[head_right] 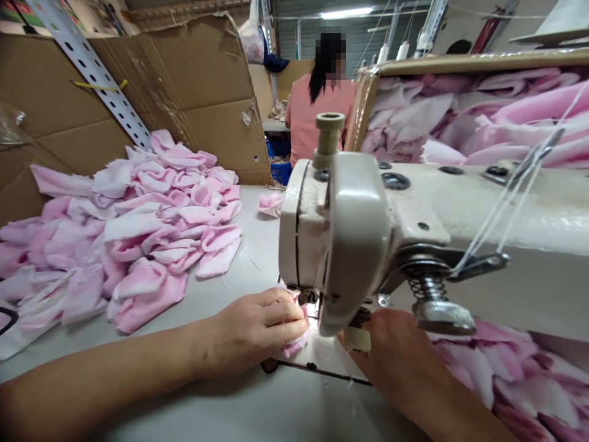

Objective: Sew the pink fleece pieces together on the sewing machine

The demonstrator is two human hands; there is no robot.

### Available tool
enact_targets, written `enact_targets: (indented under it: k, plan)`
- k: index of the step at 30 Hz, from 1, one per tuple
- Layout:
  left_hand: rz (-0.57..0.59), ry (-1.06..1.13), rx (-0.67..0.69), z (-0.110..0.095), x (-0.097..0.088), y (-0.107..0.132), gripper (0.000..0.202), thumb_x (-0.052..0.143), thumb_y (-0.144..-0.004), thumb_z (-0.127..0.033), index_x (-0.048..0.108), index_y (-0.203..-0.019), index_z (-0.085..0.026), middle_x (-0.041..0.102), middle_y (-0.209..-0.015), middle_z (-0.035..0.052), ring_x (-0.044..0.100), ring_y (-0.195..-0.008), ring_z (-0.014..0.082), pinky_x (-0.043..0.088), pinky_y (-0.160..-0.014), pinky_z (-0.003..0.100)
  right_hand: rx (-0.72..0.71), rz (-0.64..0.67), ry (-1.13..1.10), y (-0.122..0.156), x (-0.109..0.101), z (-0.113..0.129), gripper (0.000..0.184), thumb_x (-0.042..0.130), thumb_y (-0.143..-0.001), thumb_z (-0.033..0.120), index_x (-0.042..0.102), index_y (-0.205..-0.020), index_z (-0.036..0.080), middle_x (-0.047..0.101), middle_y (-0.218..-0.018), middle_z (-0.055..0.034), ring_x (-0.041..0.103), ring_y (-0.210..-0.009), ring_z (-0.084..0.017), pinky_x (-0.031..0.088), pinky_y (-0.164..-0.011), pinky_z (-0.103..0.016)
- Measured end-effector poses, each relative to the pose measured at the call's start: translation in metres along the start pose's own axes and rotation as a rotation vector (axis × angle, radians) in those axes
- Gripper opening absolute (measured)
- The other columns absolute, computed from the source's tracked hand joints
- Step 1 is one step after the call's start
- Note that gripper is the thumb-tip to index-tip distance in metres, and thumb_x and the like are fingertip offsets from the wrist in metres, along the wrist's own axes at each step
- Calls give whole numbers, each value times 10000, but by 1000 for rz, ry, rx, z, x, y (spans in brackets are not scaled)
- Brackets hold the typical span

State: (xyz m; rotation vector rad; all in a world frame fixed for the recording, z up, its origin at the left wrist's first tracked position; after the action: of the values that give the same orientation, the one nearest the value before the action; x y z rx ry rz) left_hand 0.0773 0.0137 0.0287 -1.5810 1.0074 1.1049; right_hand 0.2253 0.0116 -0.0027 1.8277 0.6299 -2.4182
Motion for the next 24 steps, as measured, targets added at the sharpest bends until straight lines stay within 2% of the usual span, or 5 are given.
enact_targets:
  k: [4, 8, 13, 20, 24]
  plan:
    - [3, -27, -16, -2, 0, 1, 208, 402, -950, -164, 571, -1068, -131, 617, -1003, 84, 531, -970, 198, 445, -959, 336, -60, -19, -26, -4, -1, 3, 272, 476, -870, 376, 684, -744, 255, 624, -577, -31, 603, -562, -195, 422, -546, -293]
    - [13, -32, -31, -4, 1, 2, 213, 401, -944, -143, 574, -1067, -130, 620, -1004, 83, 542, -944, 188, 460, -939, 327, -42, 12, -29, -3, 3, -2, 282, 458, -882, 366, 680, -757, 246, 633, -611, -30, 603, -567, -188, 440, -564, -299]
    - [5, -28, -35, -4, 1, 4, 236, 415, -942, -155, 549, -1133, -118, 596, -1146, 95, 524, -1017, 202, 435, -981, 339, -18, 40, -45, -1, 8, -6, 284, 475, -862, 365, 658, -674, 257, 612, -578, -24, 593, -543, -187, 430, -520, -294]
    - [1, -27, -52, -4, -1, 2, 194, 420, -934, -131, 563, -1065, -132, 608, -1127, 83, 521, -1008, 192, 390, -1028, 345, 14, 84, -6, 4, 18, -13, 283, 514, -841, 379, 656, -631, 253, 617, -557, -25, 604, -553, -179, 434, -519, -280]
    - [-47, -43, -28, -2, 0, -1, 213, 403, -950, -168, 547, -1100, -119, 610, -1091, 101, 525, -1004, 191, 396, -1019, 351, -3, 55, -16, 7, 20, -15, 240, 548, -822, 339, 666, -630, 257, 633, -588, -28, 616, -578, -182, 446, -537, -281]
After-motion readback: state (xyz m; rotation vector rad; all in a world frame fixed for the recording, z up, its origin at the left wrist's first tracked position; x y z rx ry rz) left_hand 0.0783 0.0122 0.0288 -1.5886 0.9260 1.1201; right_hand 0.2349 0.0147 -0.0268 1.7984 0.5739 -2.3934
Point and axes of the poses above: each hand's wrist, its own y-axis away from the middle knuckle, its own x-axis out of the palm, z = x × y, the point moved 8 cm from there along -y, towards the middle knuckle
